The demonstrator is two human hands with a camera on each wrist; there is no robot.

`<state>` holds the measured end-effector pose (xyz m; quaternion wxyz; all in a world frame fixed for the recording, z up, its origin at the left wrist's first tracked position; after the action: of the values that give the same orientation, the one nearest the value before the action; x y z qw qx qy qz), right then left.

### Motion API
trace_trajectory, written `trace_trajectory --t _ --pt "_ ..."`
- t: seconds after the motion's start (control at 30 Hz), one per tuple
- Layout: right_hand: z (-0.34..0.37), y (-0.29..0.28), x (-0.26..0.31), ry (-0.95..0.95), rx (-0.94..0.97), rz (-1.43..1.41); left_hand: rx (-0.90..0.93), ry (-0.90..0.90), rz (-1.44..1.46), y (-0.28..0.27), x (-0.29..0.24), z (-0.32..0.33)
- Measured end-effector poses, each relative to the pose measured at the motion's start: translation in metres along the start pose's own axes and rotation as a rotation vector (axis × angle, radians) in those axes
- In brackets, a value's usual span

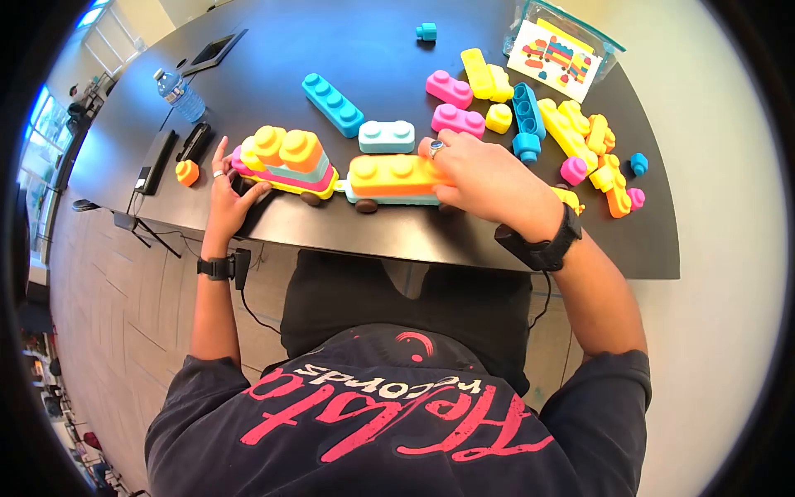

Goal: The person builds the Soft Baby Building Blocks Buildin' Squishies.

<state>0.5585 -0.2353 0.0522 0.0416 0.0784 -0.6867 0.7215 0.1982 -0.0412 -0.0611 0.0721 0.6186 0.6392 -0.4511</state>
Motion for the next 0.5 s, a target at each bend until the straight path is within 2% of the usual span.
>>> trace_trajectory --t 0.03,0.27,0.33,0.5 --pt "-0.001 0.0 0.003 0.007 -0.075 0.006 0.005 -0.008 0.004 0.0 -0.001 -0.001" --pt "0.006 0.005 0.013 -0.063 -0.102 0.031 0.004 -0.024 -0.002 -0.001 -0.001 0.001" --pt "0.008 0.009 0.01 -0.093 -0.195 0.05 0.006 -0.027 -0.014 0.0 -0.001 0.0" --pt "0.002 0.022 0.007 -0.053 -0.143 0.023 0.021 -0.07 0.01 0.001 -0.003 0.0"
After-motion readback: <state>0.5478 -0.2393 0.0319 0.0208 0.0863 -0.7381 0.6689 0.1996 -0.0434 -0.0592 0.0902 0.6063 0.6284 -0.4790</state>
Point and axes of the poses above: each hand's wrist, its own z-axis away from the middle knuckle, its own y-axis out of the palm, x = y × z, the point moved 4 cm from there along -z, towards the middle knuckle, and after that the axes turned 11 degrees about y, right-handed, at the moved point
